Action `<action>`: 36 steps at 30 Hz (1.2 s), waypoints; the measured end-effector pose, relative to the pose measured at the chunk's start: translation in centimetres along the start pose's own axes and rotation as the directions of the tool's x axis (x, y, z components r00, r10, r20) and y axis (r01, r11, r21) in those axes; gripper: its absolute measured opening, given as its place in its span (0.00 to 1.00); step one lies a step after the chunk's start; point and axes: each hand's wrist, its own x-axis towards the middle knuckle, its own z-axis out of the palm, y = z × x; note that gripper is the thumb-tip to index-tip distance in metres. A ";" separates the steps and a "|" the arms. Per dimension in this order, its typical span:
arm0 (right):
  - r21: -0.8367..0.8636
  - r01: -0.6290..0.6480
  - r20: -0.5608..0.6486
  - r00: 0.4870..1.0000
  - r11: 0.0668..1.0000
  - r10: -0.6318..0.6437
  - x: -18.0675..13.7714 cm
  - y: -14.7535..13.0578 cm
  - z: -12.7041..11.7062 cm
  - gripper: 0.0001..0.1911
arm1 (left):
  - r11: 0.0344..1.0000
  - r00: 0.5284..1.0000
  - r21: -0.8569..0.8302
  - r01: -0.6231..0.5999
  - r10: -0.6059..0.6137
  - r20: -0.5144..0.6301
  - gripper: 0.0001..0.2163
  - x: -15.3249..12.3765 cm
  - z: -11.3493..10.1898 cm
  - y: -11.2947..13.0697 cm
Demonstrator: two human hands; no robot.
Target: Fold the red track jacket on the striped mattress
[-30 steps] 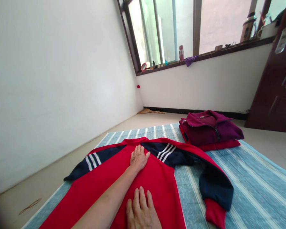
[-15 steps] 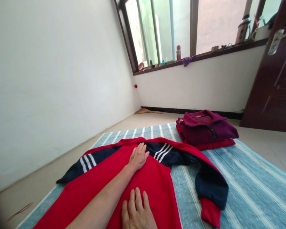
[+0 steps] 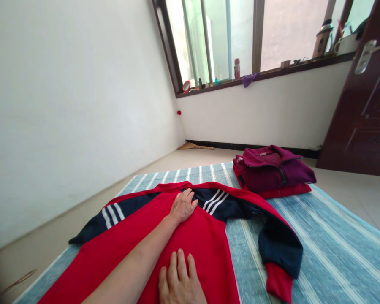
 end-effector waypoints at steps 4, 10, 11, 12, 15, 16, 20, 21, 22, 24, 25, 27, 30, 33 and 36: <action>0.012 0.002 0.016 1.000 1.000 -0.002 0.0 0.1 -0.2 0.34 | 1.000 1.000 -0.014 -0.009 0.009 -0.009 0.16 0.1 0.0 0.0; 0.023 -0.012 0.005 1.000 1.000 0.011 0.0 0.1 -0.1 0.24 | 1.000 1.000 -0.022 0.003 -0.004 -0.027 0.16 -0.1 -0.2 0.1; 0.017 -0.013 -0.001 1.000 1.000 0.013 0.1 0.1 0.1 0.23 | 1.000 1.000 -0.021 0.004 -0.004 -0.026 0.15 -0.2 -0.3 0.1; 0.008 -0.013 -0.006 1.000 1.000 0.013 0.1 0.1 0.3 0.23 | 1.000 1.000 -0.020 0.003 -0.004 -0.025 0.15 -0.2 -0.2 0.2; -0.034 -0.007 -0.019 1.000 0.999 0.006 0.3 0.5 1.4 0.22 | 1.000 1.000 -0.018 -0.001 0.001 -0.022 0.14 -0.3 -0.2 0.3; -0.051 -0.002 -0.026 1.000 0.999 0.001 0.3 0.6 1.8 0.21 | 1.000 1.000 -0.018 -0.003 0.003 -0.021 0.15 -0.3 -0.1 0.3; -0.113 0.043 -0.058 0.997 0.993 -0.049 0.4 1.7 3.4 0.21 | 0.999 1.000 -0.033 0.002 -0.003 -0.018 0.15 -0.4 0.4 0.2; -0.129 0.047 -0.061 0.997 0.991 -0.056 0.5 2.0 3.8 0.21 | 0.999 1.000 -0.039 0.006 -0.007 -0.018 0.15 -0.4 0.5 0.1; -0.144 0.044 -0.062 0.997 0.989 -0.053 0.5 2.3 4.2 0.21 | 0.999 1.000 -0.045 0.010 -0.010 -0.016 0.16 -0.4 0.6 0.1; -0.167 0.029 -0.056 0.998 0.986 -0.039 0.7 2.6 4.8 0.20 | 0.998 1.000 -0.057 0.015 -0.016 -0.010 0.16 -0.4 0.7 0.1; -0.172 0.021 -0.049 0.998 0.985 -0.030 0.8 2.7 4.9 0.19 | 0.998 1.000 -0.062 0.019 -0.019 -0.005 0.17 -0.4 0.7 0.1; -0.170 0.001 -0.033 0.999 0.985 -0.007 0.8 2.5 4.3 0.17 | 0.997 1.000 -0.068 0.025 -0.025 0.005 0.17 -0.5 0.7 0.1; -0.156 -0.057 0.033 0.997 0.986 0.063 0.7 1.9 1.0 0.14 | 0.997 0.999 -0.073 0.032 -0.031 0.015 0.18 -0.5 0.8 0.2; -0.118 -0.034 0.179 0.982 0.992 0.055 1.3 1.9 -4.4 0.14 | 0.996 0.999 -0.077 0.036 -0.034 0.025 0.19 -0.5 0.9 0.3; -0.138 -0.173 0.084 0.979 0.975 0.186 3.8 3.8 -8.9 0.14 | 0.996 0.999 -0.083 0.042 -0.039 0.033 0.19 -0.6 0.9 0.3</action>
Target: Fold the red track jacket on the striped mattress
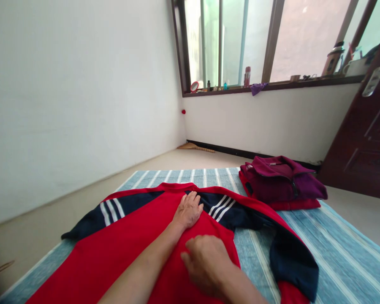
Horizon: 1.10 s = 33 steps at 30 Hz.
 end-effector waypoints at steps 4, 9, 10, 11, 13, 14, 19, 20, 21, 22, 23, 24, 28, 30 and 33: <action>-0.040 -0.133 -0.163 0.979 0.990 0.125 6.2 3.9 -2.0 0.18 | 1.000 1.000 -0.005 0.003 -0.003 0.009 0.19 -0.1 -0.1 0.1; -0.050 -0.237 -0.229 0.948 0.970 0.220 12.7 7.6 -1.6 0.13 | 1.000 1.000 0.000 0.005 -0.005 0.014 0.19 -0.1 -0.2 0.1; -0.049 -0.254 -0.219 0.946 0.966 0.238 13.4 8.1 -1.4 0.12 | 1.000 1.000 0.001 0.004 -0.005 0.016 0.19 -0.1 -0.1 0.1; -0.046 -0.272 -0.202 0.945 0.961 0.258 14.0 8.6 -1.2 0.13 | 1.000 1.000 0.001 0.004 -0.004 0.016 0.19 -0.1 -0.1 0.1; -0.037 -0.308 -0.153 0.942 0.951 0.299 14.8 9.3 -0.6 0.15 | 1.000 1.000 0.002 0.000 0.000 0.012 0.19 -0.1 0.0 0.0; -0.033 -0.324 -0.128 0.940 0.945 0.318 15.0 9.6 -0.4 0.15 | 1.000 1.000 0.001 -0.004 0.004 0.007 0.19 -0.2 0.0 0.0; -0.027 -0.361 -0.065 0.931 0.932 0.359 14.8 10.1 0.4 0.14 | 1.000 1.000 -0.011 -0.012 0.012 -0.009 0.19 -0.3 0.0 0.0; -0.025 -0.365 -0.058 0.930 0.931 0.363 14.6 10.0 0.4 0.14 | 1.000 1.000 -0.013 -0.013 0.012 -0.010 0.19 -0.3 -0.1 0.0; -0.021 -0.371 -0.050 0.928 0.928 0.369 14.5 9.9 0.4 0.14 | 1.000 1.000 -0.014 -0.013 0.013 -0.011 0.19 -0.3 -0.1 0.0; -0.016 -0.377 -0.041 0.926 0.926 0.376 14.4 9.8 0.3 0.14 | 1.000 1.000 -0.015 -0.013 0.013 -0.013 0.18 -0.3 -0.1 0.0; -0.011 -0.384 -0.030 0.923 0.923 0.384 14.4 9.7 0.3 0.14 | 1.000 1.000 -0.015 -0.013 0.013 -0.014 0.18 -0.3 -0.1 0.0; -0.006 -0.390 -0.019 0.921 0.921 0.390 14.4 9.6 0.3 0.14 | 1.000 1.000 -0.015 -0.014 0.014 -0.015 0.18 -0.3 -0.2 0.0; 0.007 -0.387 0.026 0.922 0.922 0.387 14.5 9.3 0.3 0.13 | 1.000 1.000 -0.011 -0.020 0.019 -0.022 0.17 -0.3 -0.2 0.0; 0.009 -0.369 0.042 0.929 0.929 0.369 14.5 9.4 0.5 0.13 | 1.000 0.999 -0.011 -0.021 0.021 -0.030 0.17 -0.3 -0.2 0.0; -0.004 -0.342 0.053 0.938 0.940 0.342 14.4 9.6 0.8 0.12 | 1.000 0.999 -0.013 -0.020 0.019 -0.041 0.17 -0.3 -0.2 0.0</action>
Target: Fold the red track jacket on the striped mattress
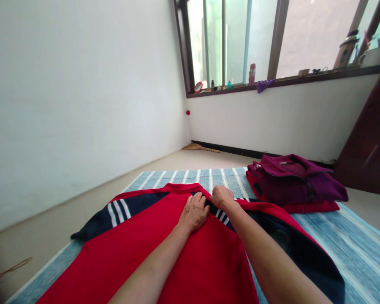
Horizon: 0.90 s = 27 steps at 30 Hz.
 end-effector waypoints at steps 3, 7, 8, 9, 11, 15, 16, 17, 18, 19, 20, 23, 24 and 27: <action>-0.032 0.024 -0.009 1.000 0.999 -0.024 0.0 0.1 0.3 0.12 | 1.000 1.000 -0.001 0.001 -0.001 -0.012 0.17 0.0 0.1 0.0; -0.070 0.032 -0.037 0.999 0.997 -0.035 0.1 0.2 0.4 0.13 | 1.000 0.999 -0.002 0.002 -0.002 -0.035 0.17 -0.1 0.1 0.0; -0.076 0.029 -0.044 0.998 0.997 -0.033 0.1 0.2 0.4 0.13 | 1.000 0.999 -0.002 0.002 -0.002 -0.042 0.18 -0.1 0.1 -0.1; -0.081 0.027 -0.050 0.998 0.996 -0.031 0.2 0.3 0.3 0.13 | 1.000 0.999 -0.003 0.001 -0.001 -0.049 0.19 -0.1 0.1 -0.1; -0.088 0.024 -0.060 0.998 0.996 -0.029 0.3 0.6 0.0 0.13 | 1.000 0.998 -0.004 0.000 -0.001 -0.061 0.21 -0.2 0.1 -0.1; -0.095 0.039 -0.070 0.996 0.995 -0.046 0.8 0.9 -0.5 0.13 | 1.000 0.997 -0.009 -0.012 0.012 -0.075 0.21 -0.2 0.0 -0.1; -0.098 0.046 -0.071 0.996 0.994 -0.053 0.9 1.0 -0.6 0.13 | 1.000 0.998 -0.012 -0.017 0.016 -0.068 0.22 -0.2 0.0 -0.1; -0.101 0.052 -0.071 0.996 0.994 -0.059 1.0 1.0 -0.7 0.14 | 1.000 0.998 -0.016 -0.020 0.019 -0.056 0.22 -0.2 0.0 -0.1; -0.103 0.058 -0.070 0.995 0.993 -0.065 1.1 1.1 -0.8 0.14 | 1.000 0.999 -0.019 -0.018 0.018 -0.036 0.22 -0.1 0.0 -0.1; -0.104 0.062 -0.067 0.995 0.993 -0.069 1.2 1.1 -0.9 0.14 | 1.000 1.000 -0.021 -0.013 0.013 -0.008 0.23 -0.1 0.1 -0.1; -0.104 0.065 -0.063 0.995 0.992 -0.072 1.3 1.1 -0.9 0.15 | 1.000 1.000 -0.021 -0.006 0.007 0.024 0.23 0.0 0.1 -0.1; -0.098 0.064 -0.050 0.996 0.993 -0.069 1.6 1.3 -0.9 0.15 | 1.000 0.995 -0.016 0.004 -0.002 0.104 0.23 0.3 0.3 -0.2; -0.093 0.061 -0.044 0.997 0.994 -0.065 1.7 1.3 -0.9 0.15 | 1.000 0.993 -0.014 0.001 0.001 0.120 0.23 0.4 0.3 -0.2; -0.070 0.043 -0.015 0.999 0.997 -0.044 2.0 1.5 -0.9 0.15 | 1.000 0.991 -0.011 -0.010 0.012 0.137 0.23 0.5 0.3 -0.3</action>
